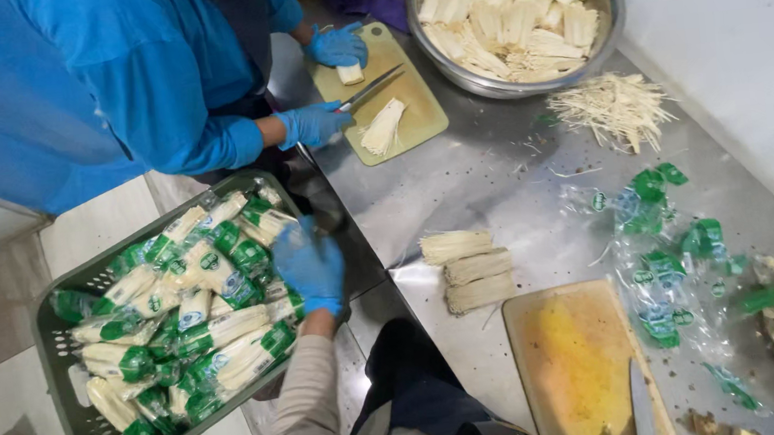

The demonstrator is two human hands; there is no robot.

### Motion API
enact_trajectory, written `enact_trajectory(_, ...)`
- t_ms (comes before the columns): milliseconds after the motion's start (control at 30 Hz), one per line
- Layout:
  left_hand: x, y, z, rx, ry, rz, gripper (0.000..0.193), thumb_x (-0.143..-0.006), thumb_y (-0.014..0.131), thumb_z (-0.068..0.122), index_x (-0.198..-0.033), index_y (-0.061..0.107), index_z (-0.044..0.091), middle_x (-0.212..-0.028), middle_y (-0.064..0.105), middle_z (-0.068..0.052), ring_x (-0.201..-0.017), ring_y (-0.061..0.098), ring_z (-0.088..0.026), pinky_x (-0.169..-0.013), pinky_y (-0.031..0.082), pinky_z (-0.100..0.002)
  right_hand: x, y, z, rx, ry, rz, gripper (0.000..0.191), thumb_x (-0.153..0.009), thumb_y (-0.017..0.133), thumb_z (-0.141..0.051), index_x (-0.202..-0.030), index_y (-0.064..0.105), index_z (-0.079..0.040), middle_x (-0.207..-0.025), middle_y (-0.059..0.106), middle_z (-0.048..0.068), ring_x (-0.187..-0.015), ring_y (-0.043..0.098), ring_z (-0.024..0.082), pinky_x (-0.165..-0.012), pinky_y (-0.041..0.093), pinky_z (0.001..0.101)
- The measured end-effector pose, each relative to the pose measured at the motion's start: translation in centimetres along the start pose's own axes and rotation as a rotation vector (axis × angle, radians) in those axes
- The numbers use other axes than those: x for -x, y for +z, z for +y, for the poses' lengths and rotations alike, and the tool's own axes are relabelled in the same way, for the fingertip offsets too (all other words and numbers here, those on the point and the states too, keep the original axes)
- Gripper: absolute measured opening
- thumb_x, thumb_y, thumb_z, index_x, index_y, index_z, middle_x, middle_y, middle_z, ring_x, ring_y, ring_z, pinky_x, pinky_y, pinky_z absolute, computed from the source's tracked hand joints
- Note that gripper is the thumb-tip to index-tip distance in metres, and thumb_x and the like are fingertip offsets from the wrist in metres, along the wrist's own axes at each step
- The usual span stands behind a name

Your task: The person trims the root end off blocks of enoki mushrooms with a knife on a cutting board, discards the trimmed ends on the table, and places the trimmed mushroom bundles into a green basket. The person occasionally picks up wrapped bundles and arranges them in the basket.

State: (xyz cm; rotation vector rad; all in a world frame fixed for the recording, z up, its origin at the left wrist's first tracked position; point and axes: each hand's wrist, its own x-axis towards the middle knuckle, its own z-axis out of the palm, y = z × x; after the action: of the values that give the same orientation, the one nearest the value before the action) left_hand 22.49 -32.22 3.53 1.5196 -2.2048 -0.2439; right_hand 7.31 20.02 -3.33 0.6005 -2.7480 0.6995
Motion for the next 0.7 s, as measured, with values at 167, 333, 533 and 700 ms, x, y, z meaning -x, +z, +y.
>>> enact_trajectory(167, -6.5, -1.1, -12.0, -0.026, -0.682, 0.175, 0.117, -0.076, 0.085, 0.052, -0.159, 0.024, -0.002, -0.148, 0.044, -0.028, -0.131, 0.049, -0.042, -0.103, 0.043, -0.053, -0.3, 2.3, -0.8, -0.113, -0.114, 0.019, 0.054, -0.080, 0.075, -0.034, -0.127, 0.063, -0.010, -0.118, 0.068, 0.019, -0.104, 0.067, 0.039, -0.092, 0.055, 0.0481)
enact_trajectory(333, -7.3, -0.6, -14.8, -0.057, -0.710, 0.016, 0.065, -0.085, 0.085, 0.055, -0.126, 0.057, 0.013, -0.127, 0.067, -0.012, -0.119, 0.064, -0.033, -0.104, 0.051, -0.052, -2.2, 2.1, -2.4, -0.068, -0.183, -0.090, 0.062, -0.075, 0.079, -0.031, -0.130, 0.063, -0.007, -0.123, 0.066, 0.020, -0.113, 0.067, 0.038, -0.100, 0.055, 0.0462)
enact_trajectory(533, -5.7, -0.4, -13.6, -0.102, -0.319, 0.011, 0.110, -0.061, 0.091, 0.044, -0.151, 0.042, 0.003, -0.125, 0.062, -0.025, -0.111, 0.062, -0.044, -0.089, 0.050, -0.051, -3.0, 2.9, -3.9, -0.127, -0.198, -0.292, 0.057, -0.078, 0.074, -0.024, -0.131, 0.063, -0.010, -0.129, 0.066, 0.019, -0.122, 0.061, 0.039, -0.107, 0.045, 0.0475)
enact_trajectory(700, -7.5, -1.6, -11.7, -0.184, -0.562, -0.136, 0.088, -0.070, 0.089, 0.045, -0.139, 0.052, 0.006, -0.120, 0.067, -0.022, -0.113, 0.063, -0.042, -0.095, 0.047, -0.055, -2.8, 3.7, -3.9, -0.207, -0.176, -0.377, 0.053, -0.078, 0.075, -0.025, -0.128, 0.065, -0.013, -0.127, 0.067, 0.014, -0.122, 0.061, 0.034, -0.107, 0.047, 0.0445)
